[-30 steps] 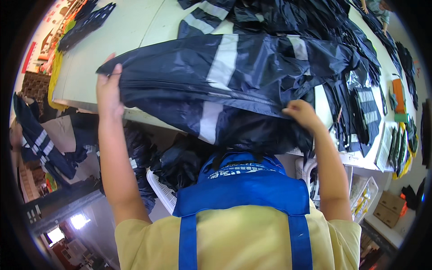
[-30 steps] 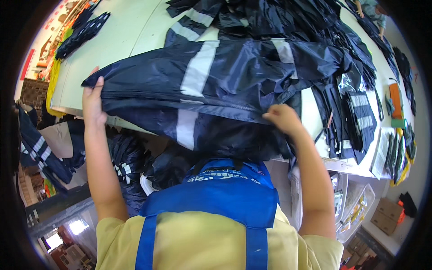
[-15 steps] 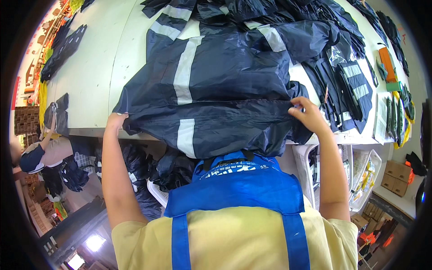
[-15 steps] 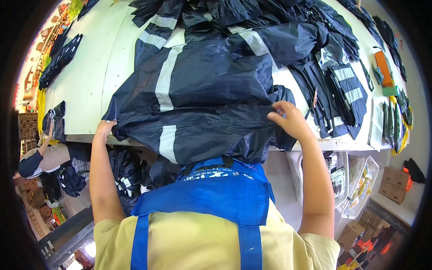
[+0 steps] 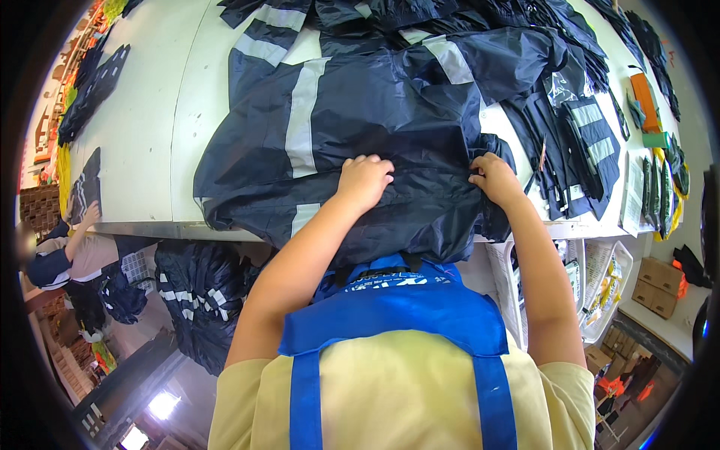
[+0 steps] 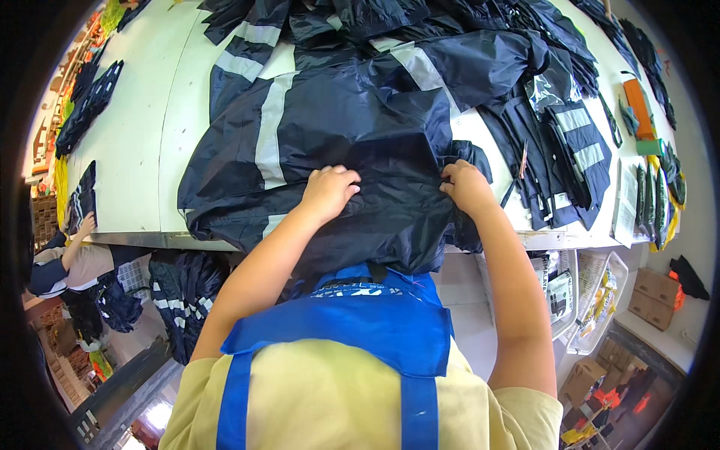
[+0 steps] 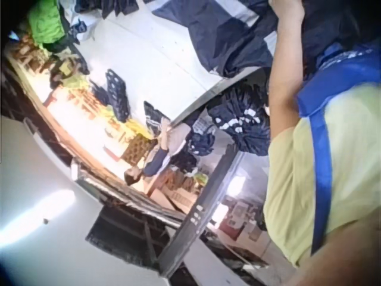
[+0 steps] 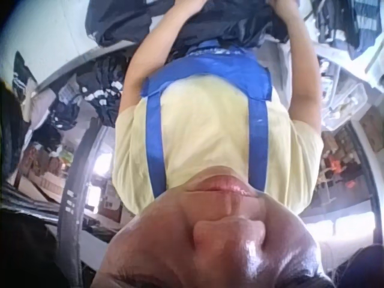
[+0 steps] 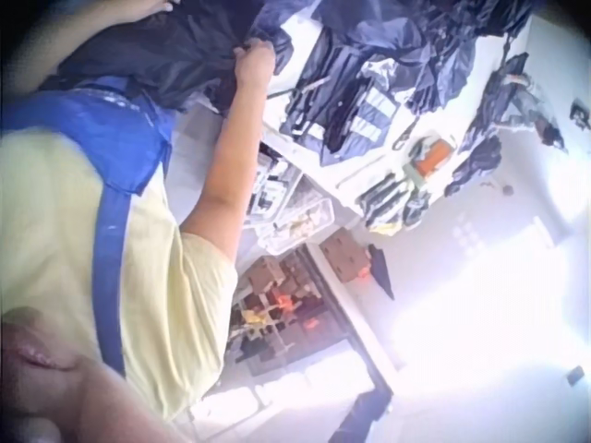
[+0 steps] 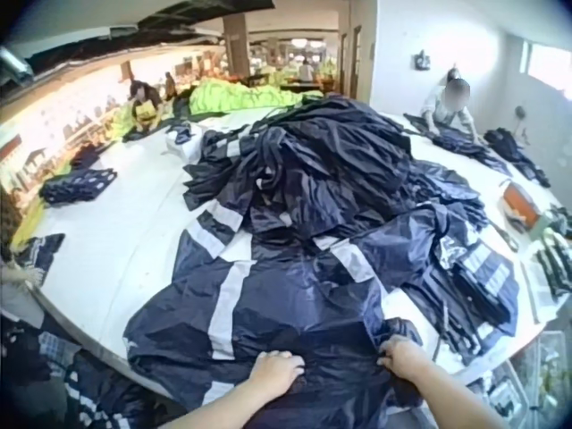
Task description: The person folds a dark blue jacket with reflective stripes on a white table. They smooth the fabric, fold the sleeves, and fold the body into a compact rectangle. The person then places the folded jacket into a clear plastic bag and sets it aside.
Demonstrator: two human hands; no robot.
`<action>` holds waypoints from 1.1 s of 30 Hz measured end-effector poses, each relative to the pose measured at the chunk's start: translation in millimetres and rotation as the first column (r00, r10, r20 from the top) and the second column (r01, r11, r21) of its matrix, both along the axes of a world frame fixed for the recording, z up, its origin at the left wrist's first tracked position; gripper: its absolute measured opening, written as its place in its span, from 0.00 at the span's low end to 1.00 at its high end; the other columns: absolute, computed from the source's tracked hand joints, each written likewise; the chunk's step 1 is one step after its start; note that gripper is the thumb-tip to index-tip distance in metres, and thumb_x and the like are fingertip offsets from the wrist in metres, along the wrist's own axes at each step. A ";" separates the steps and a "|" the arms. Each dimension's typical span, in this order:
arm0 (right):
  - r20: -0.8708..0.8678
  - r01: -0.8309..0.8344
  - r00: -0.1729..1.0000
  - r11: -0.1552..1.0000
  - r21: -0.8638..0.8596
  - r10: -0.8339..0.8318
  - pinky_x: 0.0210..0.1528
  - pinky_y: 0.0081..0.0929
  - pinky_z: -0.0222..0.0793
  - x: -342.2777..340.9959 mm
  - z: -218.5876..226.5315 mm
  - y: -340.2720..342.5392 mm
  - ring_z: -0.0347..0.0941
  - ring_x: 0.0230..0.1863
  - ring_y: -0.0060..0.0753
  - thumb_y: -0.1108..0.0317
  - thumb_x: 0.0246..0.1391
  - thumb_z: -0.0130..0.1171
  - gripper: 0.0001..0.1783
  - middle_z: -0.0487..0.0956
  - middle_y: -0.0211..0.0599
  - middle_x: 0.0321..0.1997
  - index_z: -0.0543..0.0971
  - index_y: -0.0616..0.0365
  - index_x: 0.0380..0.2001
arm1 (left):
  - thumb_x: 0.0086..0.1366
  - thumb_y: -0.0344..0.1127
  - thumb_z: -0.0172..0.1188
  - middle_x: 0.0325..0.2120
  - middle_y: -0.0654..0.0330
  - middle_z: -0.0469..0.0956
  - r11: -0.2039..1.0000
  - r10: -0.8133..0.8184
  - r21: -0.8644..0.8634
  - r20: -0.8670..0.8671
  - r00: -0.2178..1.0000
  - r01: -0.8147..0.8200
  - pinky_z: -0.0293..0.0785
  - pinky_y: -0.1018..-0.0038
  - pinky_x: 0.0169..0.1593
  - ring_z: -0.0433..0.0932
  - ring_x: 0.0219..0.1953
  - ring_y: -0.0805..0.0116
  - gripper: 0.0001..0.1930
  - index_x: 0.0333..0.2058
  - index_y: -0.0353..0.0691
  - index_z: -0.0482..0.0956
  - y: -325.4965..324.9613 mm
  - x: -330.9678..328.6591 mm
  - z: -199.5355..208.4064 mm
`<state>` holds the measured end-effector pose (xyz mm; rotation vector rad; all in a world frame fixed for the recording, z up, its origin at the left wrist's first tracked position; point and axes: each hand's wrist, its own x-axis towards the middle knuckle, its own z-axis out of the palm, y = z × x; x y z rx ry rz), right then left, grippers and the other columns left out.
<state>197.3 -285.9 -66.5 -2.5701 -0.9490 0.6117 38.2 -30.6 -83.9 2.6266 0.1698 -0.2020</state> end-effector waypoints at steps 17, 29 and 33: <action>-0.212 -0.124 0.972 0.989 -0.074 0.106 0.36 0.37 0.69 38.6 -16.3 2.5 0.75 0.33 0.46 0.68 0.38 0.68 0.10 0.78 0.43 0.26 0.79 0.59 0.25 | 0.43 0.39 0.72 0.25 0.53 0.79 0.960 0.026 -0.260 -0.289 0.957 -0.105 0.72 0.65 0.36 0.79 0.31 0.56 0.12 0.21 0.39 0.80 27.2 36.8 -30.4; -0.264 -0.035 0.964 0.985 -0.171 -0.012 0.30 0.33 0.67 55.8 -8.1 7.7 0.73 0.24 0.41 0.69 0.38 0.69 0.11 0.76 0.42 0.20 0.76 0.61 0.22 | 0.55 0.41 0.63 0.30 0.58 0.77 0.989 0.041 -0.134 -0.145 0.989 -0.061 0.73 0.61 0.40 0.77 0.39 0.55 0.10 0.31 0.43 0.76 35.1 7.3 -19.5; -0.064 -0.024 0.998 0.970 -0.242 0.009 0.36 0.40 0.68 57.2 -0.9 -9.8 0.76 0.32 0.49 0.70 0.38 0.69 0.12 0.77 0.48 0.29 0.75 0.61 0.25 | 0.54 0.37 0.63 0.35 0.58 0.79 0.988 0.054 0.144 0.019 0.998 -0.056 0.71 0.62 0.42 0.77 0.40 0.56 0.09 0.34 0.45 0.78 110.6 -85.9 7.7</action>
